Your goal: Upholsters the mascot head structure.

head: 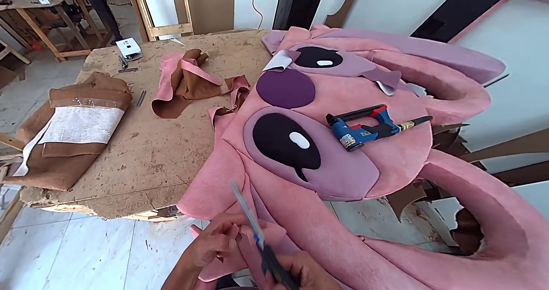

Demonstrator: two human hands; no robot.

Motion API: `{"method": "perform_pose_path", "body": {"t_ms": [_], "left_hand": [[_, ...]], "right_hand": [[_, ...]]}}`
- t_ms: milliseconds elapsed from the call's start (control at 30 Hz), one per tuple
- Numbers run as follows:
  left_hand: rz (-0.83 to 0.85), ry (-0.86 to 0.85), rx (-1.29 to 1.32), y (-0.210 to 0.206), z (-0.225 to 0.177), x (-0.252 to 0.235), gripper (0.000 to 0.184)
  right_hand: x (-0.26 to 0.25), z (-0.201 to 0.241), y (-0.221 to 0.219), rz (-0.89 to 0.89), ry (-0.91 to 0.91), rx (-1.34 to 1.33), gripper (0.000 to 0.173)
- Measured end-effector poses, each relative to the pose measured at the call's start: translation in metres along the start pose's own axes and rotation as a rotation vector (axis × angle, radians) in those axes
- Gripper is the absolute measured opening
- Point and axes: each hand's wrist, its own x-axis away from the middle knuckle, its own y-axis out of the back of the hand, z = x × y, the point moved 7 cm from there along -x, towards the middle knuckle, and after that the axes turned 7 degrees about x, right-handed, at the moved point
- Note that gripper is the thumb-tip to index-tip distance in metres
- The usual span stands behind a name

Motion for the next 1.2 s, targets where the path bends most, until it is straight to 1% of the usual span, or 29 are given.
{"method": "perform_pose_path", "body": {"t_ms": [33,67,133,167,200,267,300,333,367,400,433,467,500,533,567,600,633,667,733,767,833,900,967,1000,1067,1133,1200], "left_hand": [[-0.065,-0.020,-0.047,0.009,-0.006,-0.005,0.054],[-0.135,-0.045,-0.112,0.020,-0.014,-0.010,0.058],[-0.308,-0.119,-0.264,0.044,-0.037,-0.020,0.066],[-0.399,-0.156,-0.338,0.055,-0.048,-0.025,0.067],[-0.495,-0.184,-0.404,0.065,-0.058,-0.029,0.065],[-0.660,-0.192,-0.509,0.078,-0.073,-0.037,0.047],[-0.712,-0.177,-0.538,0.079,-0.078,-0.041,0.037],[-0.719,-0.172,-0.559,0.077,-0.080,-0.046,0.029],[-0.676,-0.185,-0.565,0.071,-0.080,-0.052,0.025],[-0.614,-0.215,-0.550,0.063,-0.078,-0.059,0.023],[-0.547,-0.237,-0.522,0.053,-0.073,-0.066,0.024],[-0.492,-0.246,-0.487,0.042,-0.065,-0.073,0.029],[-0.441,-0.239,-0.467,0.031,-0.057,-0.079,0.040],[-0.393,-0.227,-0.454,0.020,-0.050,-0.085,0.052],[-0.356,-0.220,-0.453,0.011,-0.044,-0.091,0.063],[-0.333,-0.213,-0.465,0.005,-0.039,-0.096,0.068],[-0.326,-0.210,-0.491,0.000,-0.036,-0.099,0.067],[-0.330,-0.219,-0.554,-0.004,-0.034,-0.101,0.061],[-0.344,-0.282,-0.777,-0.010,-0.033,-0.100,0.042],[-0.355,-0.331,-0.880,-0.015,-0.033,-0.098,0.035],[-0.401,-0.390,-0.986,-0.024,-0.033,-0.091,0.030],[-0.386,-0.408,-0.924,-0.033,-0.028,-0.085,0.035],[-0.292,-0.348,-0.754,-0.045,-0.021,-0.082,0.045],[-0.244,-0.324,-0.661,-0.051,-0.017,-0.082,0.046],[-0.167,-0.330,-0.527,-0.062,-0.013,-0.083,0.038],[-0.132,-0.382,-0.509,-0.068,-0.011,-0.085,0.026],[-0.159,-0.435,-0.547,-0.069,-0.010,-0.086,0.021]], "right_hand": [[-0.004,0.007,0.014,-0.137,0.006,0.135,0.024],[-0.009,0.012,0.033,-0.289,-0.020,0.349,0.026],[-0.022,0.022,0.071,-0.575,-0.144,0.875,0.027],[-0.031,0.026,0.085,-0.677,-0.185,1.064,0.029],[-0.040,0.028,0.097,-0.745,-0.201,1.191,0.033],[-0.057,0.023,0.112,-0.780,-0.198,1.261,0.044],[-0.061,0.020,0.114,-0.785,-0.146,1.262,0.046],[-0.062,0.020,0.113,-0.796,-0.058,1.212,0.044],[-0.060,0.023,0.110,-0.830,0.070,1.104,0.041],[-0.058,0.028,0.108,-0.831,0.156,0.913,0.039],[-0.055,0.033,0.106,-0.799,0.192,0.681,0.040],[-0.051,0.037,0.103,-0.759,0.197,0.488,0.041],[-0.048,0.041,0.101,-0.739,0.195,0.348,0.041],[-0.043,0.044,0.101,-0.754,0.195,0.256,0.037],[-0.038,0.045,0.103,-0.804,0.203,0.206,0.028],[-0.031,0.046,0.106,-0.869,0.225,0.200,0.017],[-0.022,0.047,0.108,-0.930,0.258,0.246,0.010],[-0.014,0.047,0.110,-0.992,0.308,0.316,0.008],[0.004,0.045,0.110,-1.085,0.417,0.431,0.011],[0.012,0.044,0.107,-1.102,0.458,0.462,0.013],[0.025,0.040,0.099,-1.061,0.512,0.462,0.015],[0.035,0.033,0.091,-1.021,0.583,0.465,0.014],[0.044,0.027,0.085,-1.014,0.655,0.481,0.014],[0.047,0.026,0.083,-1.007,0.684,0.486,0.014],[0.052,0.024,0.079,-0.998,0.727,0.490,0.014],[0.055,0.024,0.078,-0.984,0.752,0.459,0.015],[0.056,0.025,0.077,-0.961,0.767,0.414,0.015]]}}
